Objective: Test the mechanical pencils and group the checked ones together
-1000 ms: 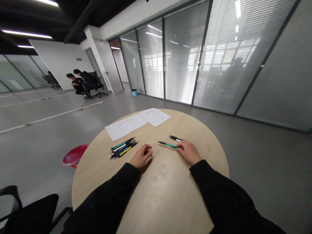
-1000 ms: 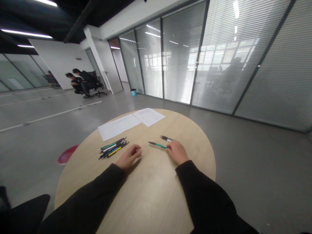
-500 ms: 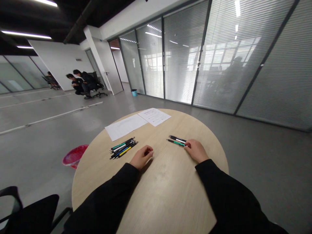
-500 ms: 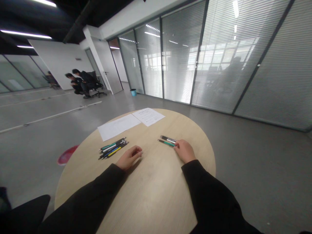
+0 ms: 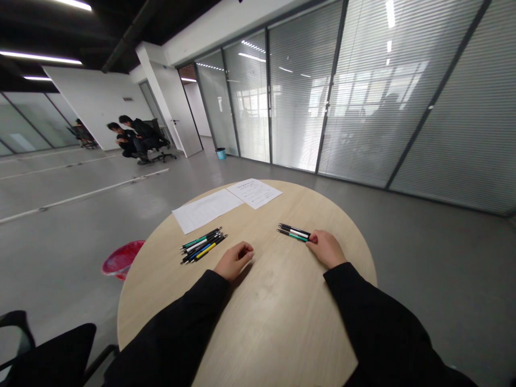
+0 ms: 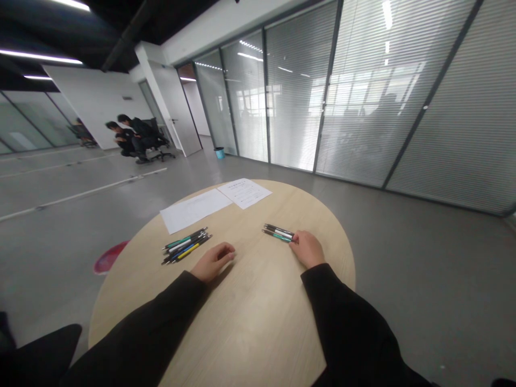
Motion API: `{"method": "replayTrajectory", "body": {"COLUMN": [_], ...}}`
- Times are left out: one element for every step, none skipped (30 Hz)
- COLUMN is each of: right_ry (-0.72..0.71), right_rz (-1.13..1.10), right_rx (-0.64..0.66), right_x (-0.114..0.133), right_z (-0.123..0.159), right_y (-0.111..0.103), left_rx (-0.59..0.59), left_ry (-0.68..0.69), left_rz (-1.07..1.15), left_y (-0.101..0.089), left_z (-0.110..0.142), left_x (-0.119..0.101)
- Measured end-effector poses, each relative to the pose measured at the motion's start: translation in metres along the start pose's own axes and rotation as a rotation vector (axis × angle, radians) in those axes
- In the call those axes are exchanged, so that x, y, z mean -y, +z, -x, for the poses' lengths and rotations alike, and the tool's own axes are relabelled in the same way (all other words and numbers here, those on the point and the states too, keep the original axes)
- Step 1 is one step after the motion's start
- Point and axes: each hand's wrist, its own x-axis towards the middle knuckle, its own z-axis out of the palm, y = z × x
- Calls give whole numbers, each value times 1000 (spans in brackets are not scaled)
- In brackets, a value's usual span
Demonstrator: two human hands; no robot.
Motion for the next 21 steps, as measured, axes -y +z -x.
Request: {"method": "replayTrajectory", "body": {"right_ry": [-2, -5, -8, -9, -7, -5, -2, 0, 1, 3, 3, 5, 8, 11, 15, 20, 25, 30, 34, 37, 39], "right_rz": [2, 6, 12, 19, 27, 34, 41, 46, 49, 50, 48, 44, 40, 35, 31, 28, 27, 26, 25, 24, 22], "right_rx": [1, 4, 8, 12, 14, 17, 18, 19, 20, 22, 25, 27, 30, 32, 31, 30, 28, 25, 23, 19, 15], "right_x": [0, 0, -1, -1, -2, -2, -2, -3, -3, -3, -3, -3, -3, -4, -4, -4, -5, -5, -5, -6, -6], "right_z": [0, 0, 0, 0, 0, 0, 0, 0, 0, 0, 0, 0, 0, 0, -1, -1, -2, -2, -3, -3, -4], "right_y": [0, -1, -1, -1, -1, -1, -1, -1, -1, -1, -1, -2, -2, -2, -2, -2, -2, -2, -1, -1, -1], "left_rx": [0, 1, 3, 7, 10, 12, 15, 18, 21, 23, 23, 24, 22, 19, 17, 18, 19, 20, 22, 24, 24], "left_ry": [1, 3, 7, 11, 15, 19, 22, 25, 28, 30, 32, 33, 33, 32, 32, 33, 34, 35, 37, 38, 39], "left_rz": [-7, -15, -23, -30, -38, -46, -56, -65, -73, -79, -84, -89, -92, -94, -97, -99, -102, -104, -107, -109, -110], "left_y": [0, 0, 1, 1, 1, 2, 2, 2, 2, 2, 2, 2, 2, 2, 2, 2, 2, 2, 2, 2, 2], "left_z": [0, 0, 0, 0, 1, 1, 1, 1, 2, 2, 2, 2, 2, 2, 2, 2, 2, 2, 2, 2, 2], "left_x": [0, 0, 1, 1, 1, 1, 0, -1, -3, -4, -5, -6, -6, -6, -6, -6, -6, -6, -5, -5, -5]}}
